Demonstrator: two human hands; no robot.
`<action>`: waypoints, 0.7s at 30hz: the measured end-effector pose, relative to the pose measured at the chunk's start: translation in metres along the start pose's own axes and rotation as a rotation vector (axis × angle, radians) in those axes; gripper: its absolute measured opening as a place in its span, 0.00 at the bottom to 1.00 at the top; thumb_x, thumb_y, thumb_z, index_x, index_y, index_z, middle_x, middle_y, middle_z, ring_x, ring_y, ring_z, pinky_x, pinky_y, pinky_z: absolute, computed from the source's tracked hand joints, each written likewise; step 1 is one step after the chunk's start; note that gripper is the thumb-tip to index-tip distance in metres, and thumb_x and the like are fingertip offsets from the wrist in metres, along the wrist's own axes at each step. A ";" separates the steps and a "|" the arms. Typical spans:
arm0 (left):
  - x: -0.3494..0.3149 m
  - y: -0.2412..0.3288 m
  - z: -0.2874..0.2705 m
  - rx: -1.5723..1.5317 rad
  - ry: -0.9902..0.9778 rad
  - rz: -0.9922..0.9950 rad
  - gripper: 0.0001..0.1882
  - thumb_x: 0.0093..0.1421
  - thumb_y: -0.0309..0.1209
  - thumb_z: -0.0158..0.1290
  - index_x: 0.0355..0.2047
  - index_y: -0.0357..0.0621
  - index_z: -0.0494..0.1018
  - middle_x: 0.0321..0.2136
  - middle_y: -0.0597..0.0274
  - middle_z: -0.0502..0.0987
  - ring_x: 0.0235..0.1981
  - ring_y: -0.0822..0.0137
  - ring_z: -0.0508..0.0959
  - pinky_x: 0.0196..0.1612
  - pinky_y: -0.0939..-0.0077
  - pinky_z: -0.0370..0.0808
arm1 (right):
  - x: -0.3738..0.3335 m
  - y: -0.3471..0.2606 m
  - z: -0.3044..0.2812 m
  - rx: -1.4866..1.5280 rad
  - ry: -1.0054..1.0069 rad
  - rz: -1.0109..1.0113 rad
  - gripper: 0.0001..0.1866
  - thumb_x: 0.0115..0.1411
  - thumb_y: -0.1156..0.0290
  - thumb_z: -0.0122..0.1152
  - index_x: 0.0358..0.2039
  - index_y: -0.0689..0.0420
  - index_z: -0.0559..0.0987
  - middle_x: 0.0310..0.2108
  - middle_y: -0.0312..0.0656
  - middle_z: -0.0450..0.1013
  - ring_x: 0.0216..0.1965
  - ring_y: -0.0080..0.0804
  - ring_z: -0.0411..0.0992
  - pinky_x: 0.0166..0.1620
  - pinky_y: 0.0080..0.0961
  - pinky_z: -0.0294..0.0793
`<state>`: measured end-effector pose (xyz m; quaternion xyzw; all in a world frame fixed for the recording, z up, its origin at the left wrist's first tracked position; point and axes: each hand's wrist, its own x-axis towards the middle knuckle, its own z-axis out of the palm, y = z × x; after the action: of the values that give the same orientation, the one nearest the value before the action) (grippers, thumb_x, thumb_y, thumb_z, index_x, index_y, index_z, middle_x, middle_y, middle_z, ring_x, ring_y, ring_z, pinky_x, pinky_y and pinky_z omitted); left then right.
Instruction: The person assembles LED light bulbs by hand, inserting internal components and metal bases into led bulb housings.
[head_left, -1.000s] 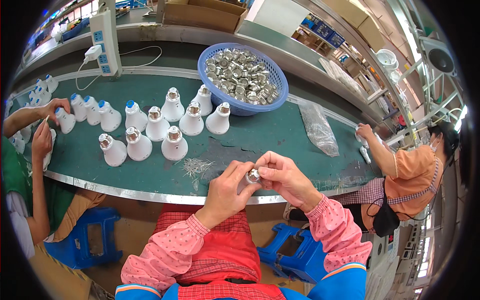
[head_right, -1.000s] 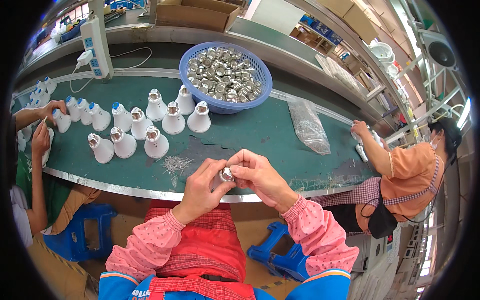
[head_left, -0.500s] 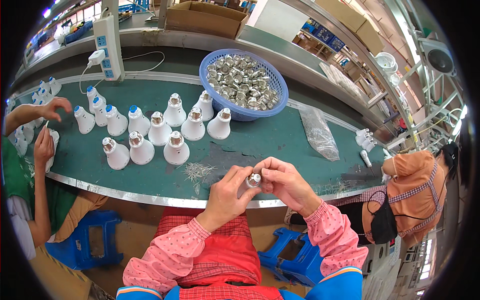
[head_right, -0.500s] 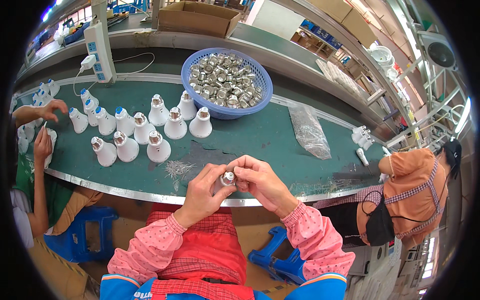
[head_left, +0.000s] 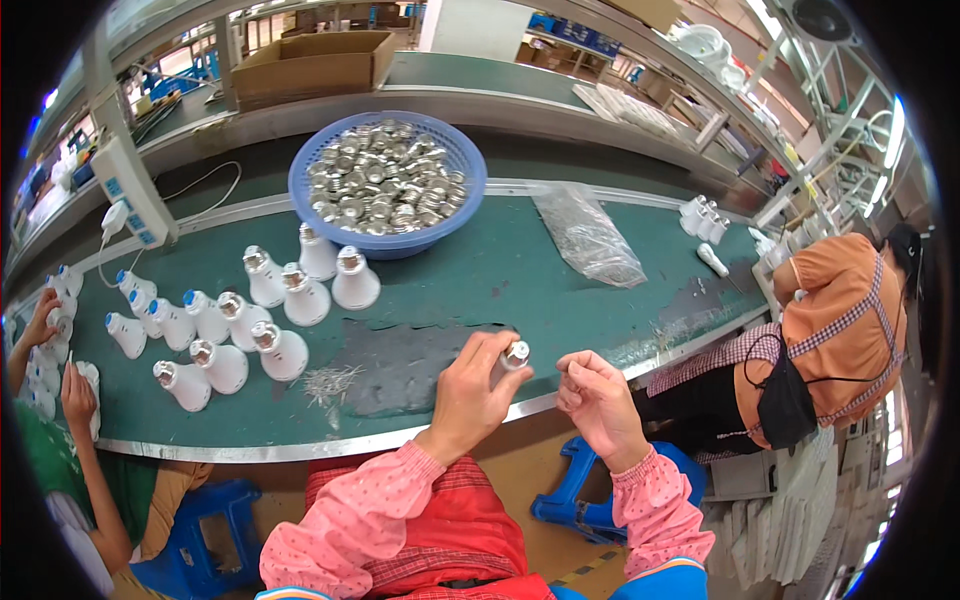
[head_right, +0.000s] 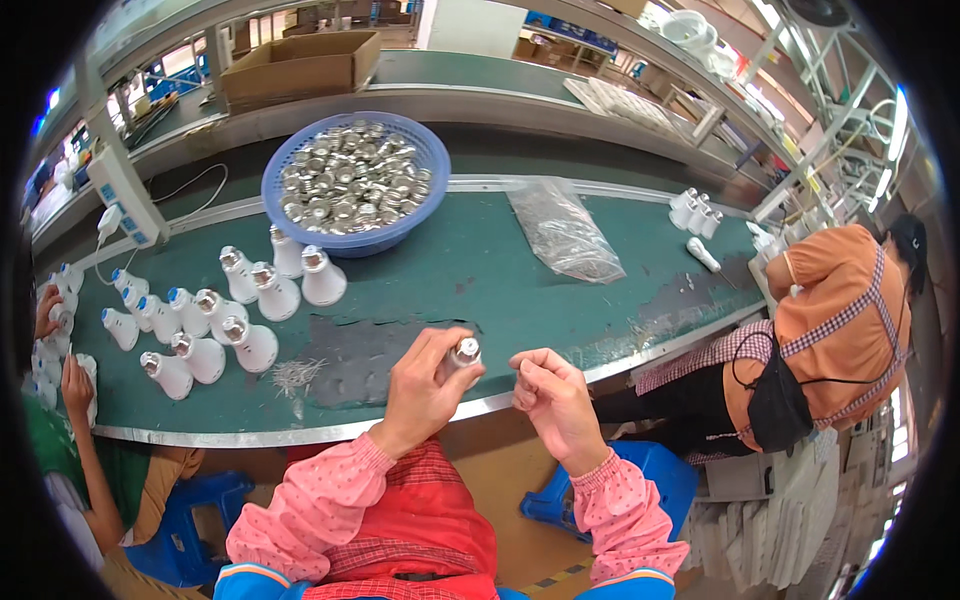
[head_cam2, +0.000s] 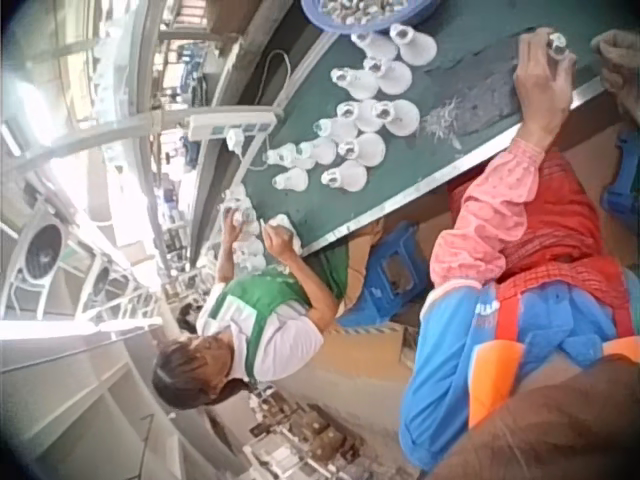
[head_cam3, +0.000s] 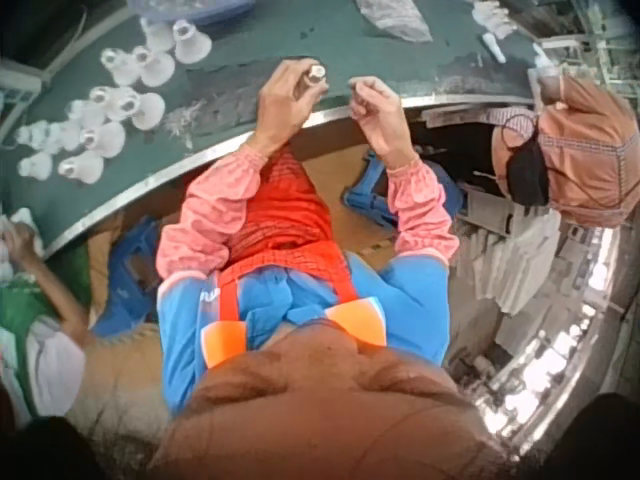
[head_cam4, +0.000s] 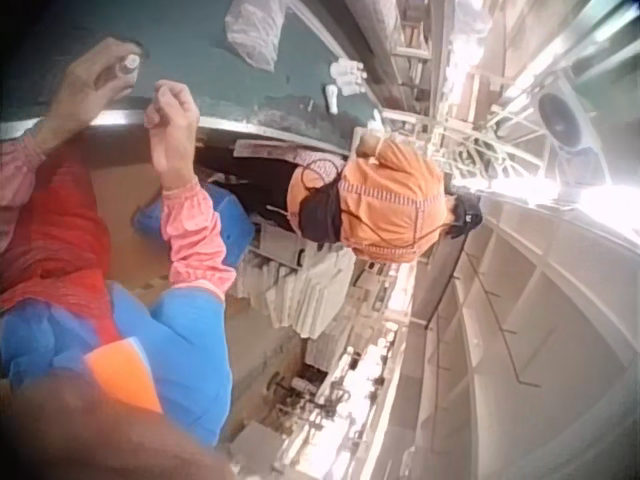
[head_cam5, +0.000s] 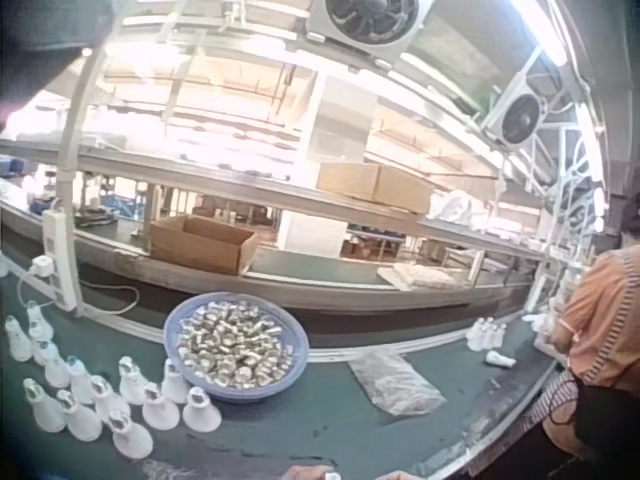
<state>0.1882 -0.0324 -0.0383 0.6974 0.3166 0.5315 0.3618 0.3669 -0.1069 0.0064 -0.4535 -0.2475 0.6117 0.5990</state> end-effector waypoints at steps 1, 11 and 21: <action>0.008 -0.006 0.016 0.010 0.019 0.036 0.20 0.53 0.26 0.68 0.46 0.42 0.77 0.37 0.57 0.78 0.28 0.62 0.76 0.31 0.69 0.74 | -0.004 0.003 -0.006 0.028 0.039 -0.012 0.07 0.68 0.72 0.59 0.42 0.62 0.77 0.28 0.31 0.67 0.26 0.20 0.63 0.32 0.21 0.64; 0.014 0.011 0.037 0.003 0.040 0.024 0.21 0.57 0.28 0.64 0.51 0.39 0.73 0.41 0.50 0.77 0.36 0.47 0.79 0.37 0.59 0.77 | -0.014 -0.009 -0.004 -0.154 0.138 -0.239 0.08 0.69 0.71 0.58 0.42 0.63 0.77 0.27 0.33 0.70 0.26 0.19 0.66 0.30 0.19 0.65; -0.081 0.021 -0.114 0.214 0.078 0.006 0.05 0.56 0.22 0.64 0.32 0.39 0.79 0.23 0.56 0.77 0.23 0.57 0.78 0.26 0.66 0.74 | 0.089 0.077 0.151 -1.394 -0.586 -0.907 0.04 0.57 0.76 0.65 0.34 0.58 0.80 0.31 0.45 0.73 0.33 0.47 0.76 0.35 0.40 0.76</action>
<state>0.0592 -0.0914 -0.0428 0.7117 0.3835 0.5225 0.2709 0.2103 0.0023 -0.0115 -0.3985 -0.8644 0.1165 0.2835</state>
